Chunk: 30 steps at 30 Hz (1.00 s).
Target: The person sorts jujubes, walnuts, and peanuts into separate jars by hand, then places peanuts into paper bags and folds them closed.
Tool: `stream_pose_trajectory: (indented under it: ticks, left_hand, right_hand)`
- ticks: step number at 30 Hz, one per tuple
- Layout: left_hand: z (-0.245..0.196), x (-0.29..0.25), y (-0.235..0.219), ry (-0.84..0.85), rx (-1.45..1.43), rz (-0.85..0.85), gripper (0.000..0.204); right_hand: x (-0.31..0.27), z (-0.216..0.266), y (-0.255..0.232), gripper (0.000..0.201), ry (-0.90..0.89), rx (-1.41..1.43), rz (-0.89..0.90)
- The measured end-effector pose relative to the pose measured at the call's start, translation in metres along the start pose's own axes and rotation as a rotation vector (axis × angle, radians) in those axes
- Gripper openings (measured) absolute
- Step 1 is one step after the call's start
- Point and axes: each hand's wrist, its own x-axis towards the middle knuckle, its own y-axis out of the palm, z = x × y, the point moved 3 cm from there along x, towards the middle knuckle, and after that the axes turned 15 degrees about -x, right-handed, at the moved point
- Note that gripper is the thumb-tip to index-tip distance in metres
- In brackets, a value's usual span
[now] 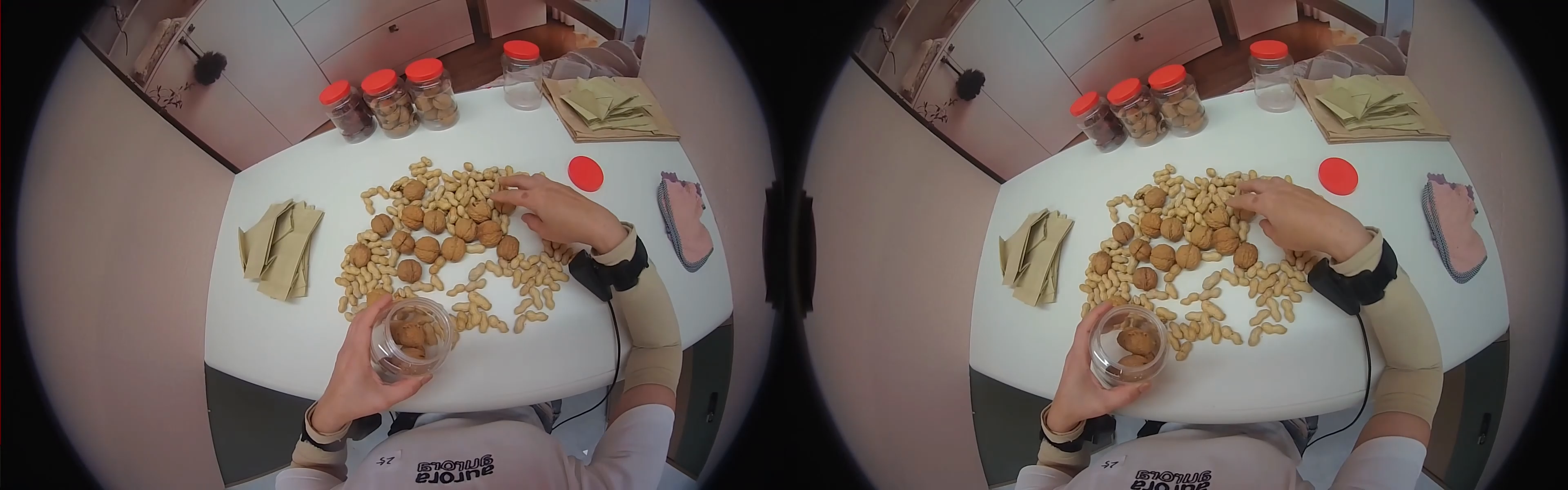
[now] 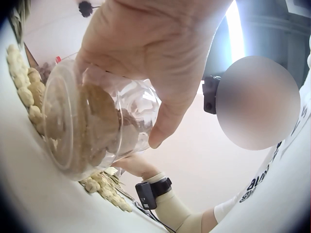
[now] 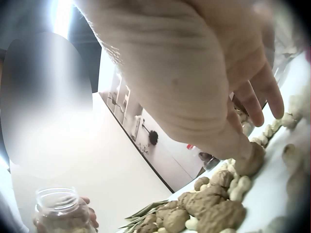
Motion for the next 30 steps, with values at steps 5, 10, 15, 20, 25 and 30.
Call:
stream_pose_trajectory:
  ticks: [5,10,15,20,25,30]
  left_hand:
    - [0.000,0.000,0.000,-0.049,-0.006,0.003,0.105]
    - [0.003,-0.001,-0.001,-0.053,-0.018,0.010,0.105]
    - [0.002,0.000,0.000,-0.025,-0.004,0.003,0.103]
    - [0.000,0.000,0.002,0.012,0.043,0.008,0.101]
    - [0.001,-0.001,0.002,-0.024,0.023,0.035,0.106]
    - [0.000,-0.001,0.002,-0.020,0.027,0.034,0.106]
  right_hand:
    - [0.002,0.004,0.008,0.047,-0.022,-0.018,0.009]
    - [0.005,0.004,0.002,0.032,0.086,0.012,0.022]
    - [0.003,0.037,-0.036,0.032,0.010,0.192,-0.096]
    - [-0.013,0.090,-0.056,0.038,-0.193,0.586,-0.111]
    - [-0.026,0.115,-0.060,0.041,-0.384,0.638,-0.128]
    - [-0.010,0.087,-0.046,0.039,-0.299,0.429,-0.181]
